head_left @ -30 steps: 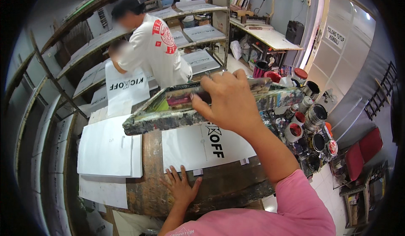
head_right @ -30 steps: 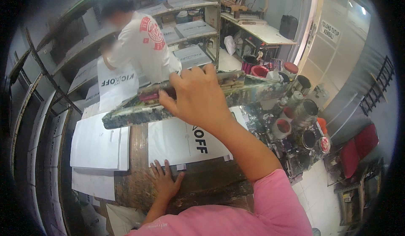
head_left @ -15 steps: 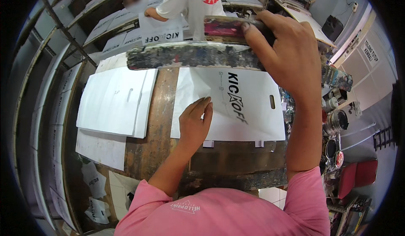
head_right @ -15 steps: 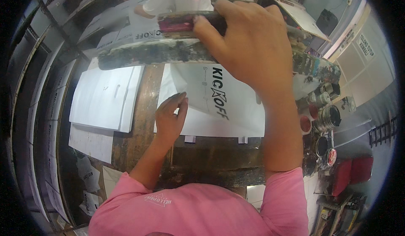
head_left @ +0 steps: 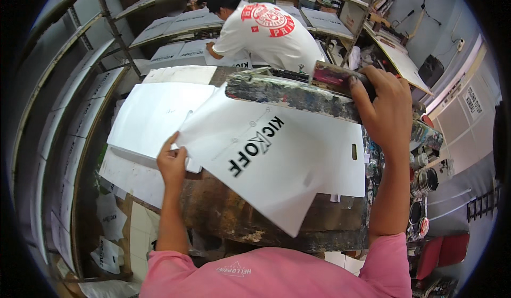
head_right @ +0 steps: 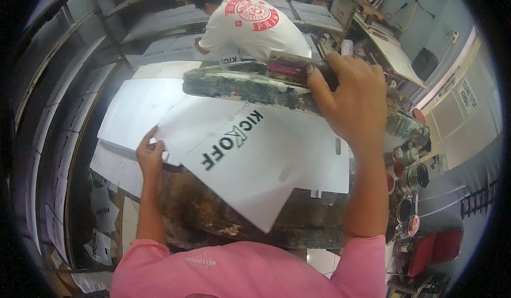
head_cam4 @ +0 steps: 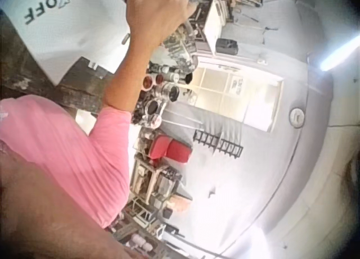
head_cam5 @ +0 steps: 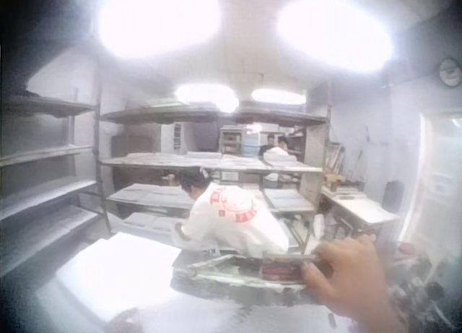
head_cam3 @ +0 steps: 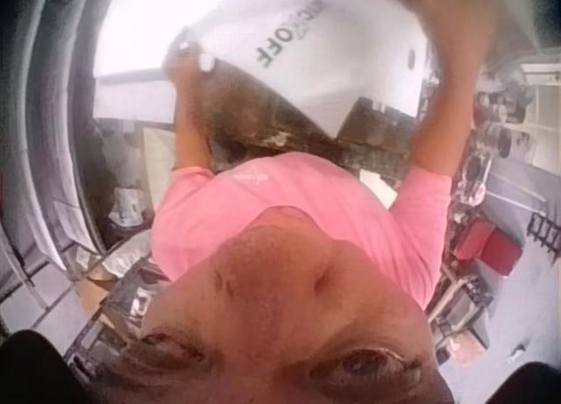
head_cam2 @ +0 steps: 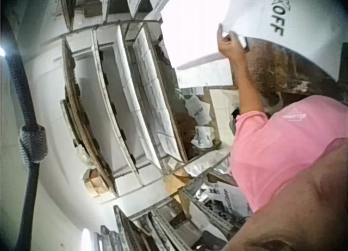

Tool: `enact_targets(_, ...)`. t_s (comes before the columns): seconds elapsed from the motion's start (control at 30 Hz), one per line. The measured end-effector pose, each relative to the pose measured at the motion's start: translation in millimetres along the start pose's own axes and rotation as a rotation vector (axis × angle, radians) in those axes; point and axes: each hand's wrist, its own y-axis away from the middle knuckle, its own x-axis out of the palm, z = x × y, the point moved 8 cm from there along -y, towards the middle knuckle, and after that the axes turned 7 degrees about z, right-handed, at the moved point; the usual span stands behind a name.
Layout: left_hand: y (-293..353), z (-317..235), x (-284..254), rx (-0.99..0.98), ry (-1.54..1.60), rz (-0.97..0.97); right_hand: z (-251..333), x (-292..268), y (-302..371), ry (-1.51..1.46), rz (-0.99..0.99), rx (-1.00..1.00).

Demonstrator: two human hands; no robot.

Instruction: The person performs screen printing on white bags by placing a bag under a screen, pulling a squeegee across it, and then lifting the screen to reveal the printed logo.

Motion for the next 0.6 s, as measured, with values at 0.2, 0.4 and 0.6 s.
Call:
enact_targets(0.2, -103.4, 73.3, -101.7, -0.017, -0.212, 0.088, 9.9, -1.9, 12.1, 0.015, 0.02, 0.001)
enact_targets(0.4, -172.3, 95.5, -205.2, 0.189, -1.01, -0.131, 21.5, -0.8, 15.5, -0.07, 0.043, -0.009)
enact_targets(0.6, -38.4, -58.7, 24.2, 0.1, -0.417, 0.308, 15.8, -3.9, 32.6, -0.042, 0.085, 0.103)
